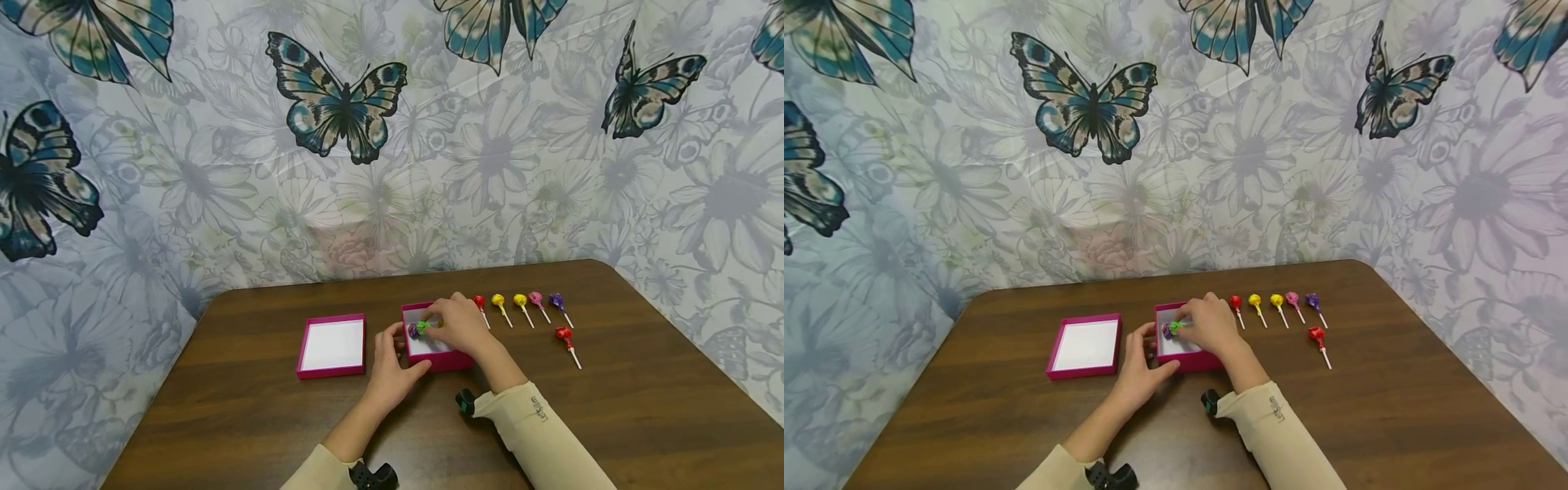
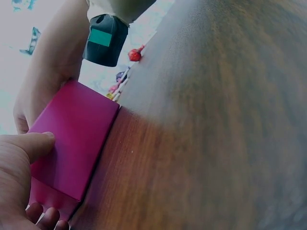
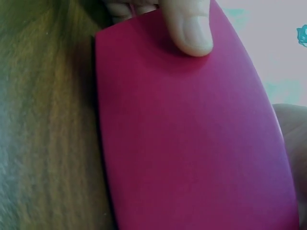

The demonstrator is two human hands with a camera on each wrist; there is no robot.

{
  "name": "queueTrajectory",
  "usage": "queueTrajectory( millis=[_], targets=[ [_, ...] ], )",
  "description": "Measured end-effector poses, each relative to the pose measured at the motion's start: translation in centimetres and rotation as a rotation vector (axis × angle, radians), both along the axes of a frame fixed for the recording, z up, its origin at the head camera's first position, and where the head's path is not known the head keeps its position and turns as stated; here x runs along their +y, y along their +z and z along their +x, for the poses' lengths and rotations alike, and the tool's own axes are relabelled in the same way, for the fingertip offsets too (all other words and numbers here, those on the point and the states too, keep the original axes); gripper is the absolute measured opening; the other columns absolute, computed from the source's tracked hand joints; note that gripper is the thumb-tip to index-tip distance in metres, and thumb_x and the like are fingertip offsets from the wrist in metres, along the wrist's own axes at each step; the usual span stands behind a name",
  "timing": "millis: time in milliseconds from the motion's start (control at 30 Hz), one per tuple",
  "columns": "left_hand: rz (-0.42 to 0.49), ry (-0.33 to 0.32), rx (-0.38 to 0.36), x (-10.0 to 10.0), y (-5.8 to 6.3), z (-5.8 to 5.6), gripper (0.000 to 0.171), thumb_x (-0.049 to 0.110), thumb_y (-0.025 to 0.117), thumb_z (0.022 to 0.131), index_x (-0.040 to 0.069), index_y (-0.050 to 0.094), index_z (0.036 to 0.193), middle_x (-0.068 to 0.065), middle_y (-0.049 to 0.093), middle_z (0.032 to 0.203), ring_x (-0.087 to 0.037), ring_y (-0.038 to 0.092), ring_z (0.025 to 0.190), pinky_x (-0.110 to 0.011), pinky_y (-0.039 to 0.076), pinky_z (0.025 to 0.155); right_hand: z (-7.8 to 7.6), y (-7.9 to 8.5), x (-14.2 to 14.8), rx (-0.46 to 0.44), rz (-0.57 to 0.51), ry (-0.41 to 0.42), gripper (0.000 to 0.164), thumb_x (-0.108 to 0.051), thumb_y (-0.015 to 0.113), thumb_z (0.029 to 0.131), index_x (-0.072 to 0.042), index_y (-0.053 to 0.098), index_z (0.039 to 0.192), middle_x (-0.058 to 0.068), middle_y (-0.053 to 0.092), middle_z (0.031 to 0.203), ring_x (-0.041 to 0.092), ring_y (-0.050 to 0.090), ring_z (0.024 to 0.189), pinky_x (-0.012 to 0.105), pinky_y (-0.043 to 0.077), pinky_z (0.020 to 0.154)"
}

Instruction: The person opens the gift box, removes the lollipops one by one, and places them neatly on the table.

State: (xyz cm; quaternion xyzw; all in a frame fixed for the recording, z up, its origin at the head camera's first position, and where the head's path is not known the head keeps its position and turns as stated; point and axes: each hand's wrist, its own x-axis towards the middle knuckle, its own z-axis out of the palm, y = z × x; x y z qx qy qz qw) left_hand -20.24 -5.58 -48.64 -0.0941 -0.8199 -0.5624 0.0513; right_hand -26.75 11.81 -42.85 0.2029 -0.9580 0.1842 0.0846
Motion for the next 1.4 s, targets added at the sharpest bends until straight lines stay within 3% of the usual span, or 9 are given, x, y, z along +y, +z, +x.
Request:
queueTrajectory(
  millis=[267,500,667,800,1000,1400],
  targets=[
    [0.001,0.007,0.011,0.0,-0.1,-0.2,0.082,0.023,0.082,0.082,0.013,0.033,0.146,-0.012,0.038,0.139,-0.022,0.048,0.119,-0.036,0.044,0.097,0.2,0.9,0.4,-0.016,-0.108,-0.021,0.020,-0.032,0.080,0.084,-0.026,0.077,0.103,-0.006,0.077,0.096,0.015,0.051,0.084,0.033,0.038,0.075],
    [0.001,0.012,0.006,0.1,0.0,-0.1,0.081,0.023,0.082,0.081,0.014,0.034,0.146,-0.011,0.038,0.139,-0.022,0.048,0.119,-0.037,0.044,0.097,0.4,1.5,1.0,0.000,-0.208,0.018,0.020,-0.028,0.078,0.085,-0.027,0.076,0.106,-0.008,0.077,0.101,0.016,0.051,0.084,0.032,0.036,0.076],
    [0.006,0.021,0.017,0.1,0.1,-0.1,0.081,0.022,0.083,0.081,0.014,0.035,0.145,-0.011,0.038,0.139,-0.022,0.049,0.118,-0.036,0.045,0.096,0.6,1.8,1.4,0.058,-0.182,0.045,0.027,-0.026,0.077,0.087,-0.029,0.075,0.114,-0.007,0.076,0.109,0.014,0.051,0.085,0.033,0.038,0.078],
    [-0.004,0.022,0.020,0.0,0.1,-0.2,0.081,0.022,0.083,0.080,0.014,0.035,0.145,-0.012,0.039,0.139,-0.023,0.049,0.119,-0.037,0.044,0.096,0.9,2.2,2.3,0.093,-0.158,0.047,0.027,-0.024,0.076,0.088,-0.028,0.075,0.115,-0.007,0.075,0.104,0.014,0.047,0.080,0.032,0.036,0.073],
    [-0.011,0.016,0.012,0.1,0.1,-0.2,0.081,0.023,0.083,0.081,0.016,0.035,0.146,-0.011,0.038,0.140,-0.023,0.049,0.120,-0.040,0.044,0.098,1.4,2.8,4.1,0.112,-0.172,-0.006,0.024,-0.022,0.076,0.088,-0.026,0.075,0.112,-0.005,0.071,0.092,0.016,0.046,0.077,0.031,0.035,0.069],
    [-0.009,0.018,0.009,0.1,0.0,-0.1,0.081,0.023,0.082,0.081,0.017,0.034,0.146,-0.010,0.039,0.140,-0.023,0.049,0.122,-0.041,0.044,0.100,2.5,2.5,7.9,0.116,-0.196,-0.110,0.022,-0.023,0.075,0.088,-0.024,0.074,0.109,-0.002,0.068,0.090,0.018,0.050,0.080,0.030,0.041,0.066]
  ],
)
